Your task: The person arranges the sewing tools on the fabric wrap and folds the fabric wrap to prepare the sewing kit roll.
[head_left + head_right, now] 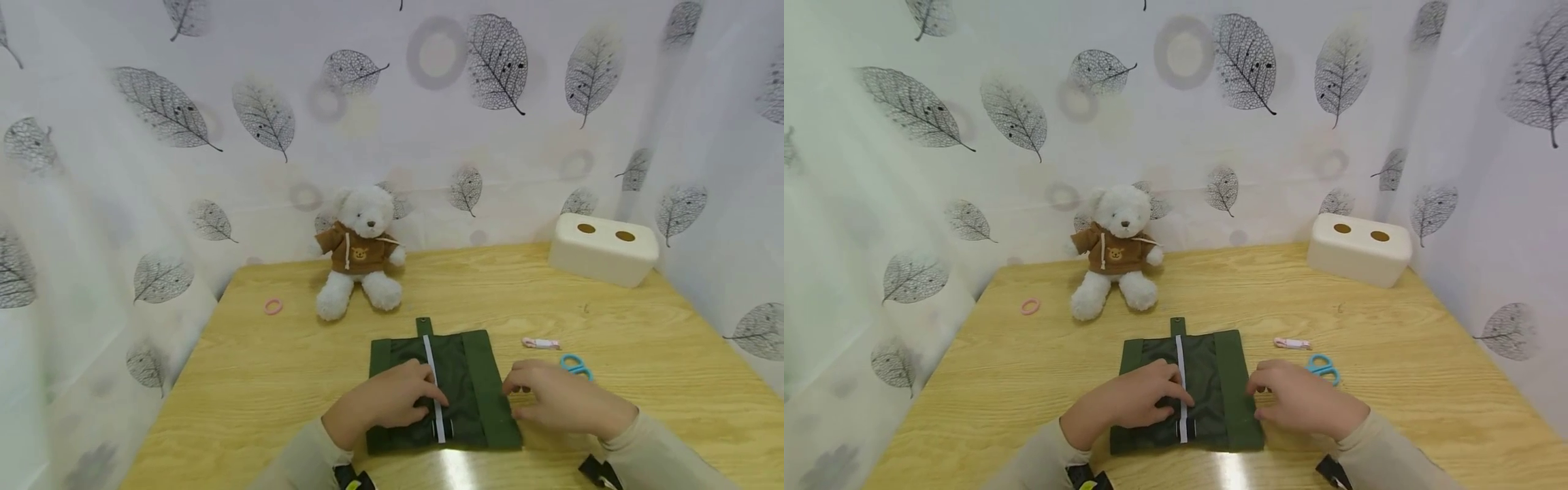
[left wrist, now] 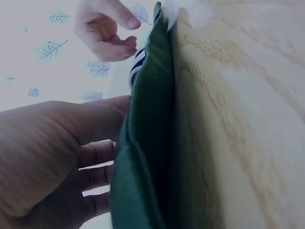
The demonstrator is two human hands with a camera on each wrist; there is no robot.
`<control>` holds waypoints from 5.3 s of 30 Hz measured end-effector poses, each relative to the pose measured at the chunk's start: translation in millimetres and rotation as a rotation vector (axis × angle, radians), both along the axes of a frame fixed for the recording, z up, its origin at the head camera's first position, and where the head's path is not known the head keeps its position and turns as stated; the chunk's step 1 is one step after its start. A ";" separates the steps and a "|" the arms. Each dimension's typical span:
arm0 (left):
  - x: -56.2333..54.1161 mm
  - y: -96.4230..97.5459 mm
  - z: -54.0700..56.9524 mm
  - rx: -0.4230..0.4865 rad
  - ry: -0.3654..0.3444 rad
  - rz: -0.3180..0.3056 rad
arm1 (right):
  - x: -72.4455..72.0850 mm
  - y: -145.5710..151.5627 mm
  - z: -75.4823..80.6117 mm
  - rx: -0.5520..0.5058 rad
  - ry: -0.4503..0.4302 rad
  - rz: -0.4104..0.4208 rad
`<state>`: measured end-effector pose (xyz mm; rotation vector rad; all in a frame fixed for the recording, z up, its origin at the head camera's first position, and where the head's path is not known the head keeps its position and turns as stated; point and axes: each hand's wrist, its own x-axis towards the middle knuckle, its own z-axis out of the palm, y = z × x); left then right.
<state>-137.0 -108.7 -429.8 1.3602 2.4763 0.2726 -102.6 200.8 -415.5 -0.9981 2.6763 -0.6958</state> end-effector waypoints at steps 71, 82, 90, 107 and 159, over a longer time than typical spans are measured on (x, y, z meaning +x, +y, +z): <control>1.5 3.8 -7.6 0.079 0.011 0.050 | -32.3 -35.6 -1.8 0.042 0.046 0.195; 0.6 3.5 -9.4 0.079 -0.005 0.077 | -37.4 -52.5 -8.9 0.060 0.040 0.228; 2.4 3.5 -7.1 0.104 0.010 0.072 | -37.3 -62.6 -8.2 0.098 0.061 0.231; 0.2 2.1 -8.5 0.121 -0.005 0.060 | -34.8 -55.1 -6.7 0.066 0.003 0.183; -5.9 -0.4 -1.2 0.111 -0.037 0.101 | -38.3 -29.7 -2.5 0.044 0.026 0.105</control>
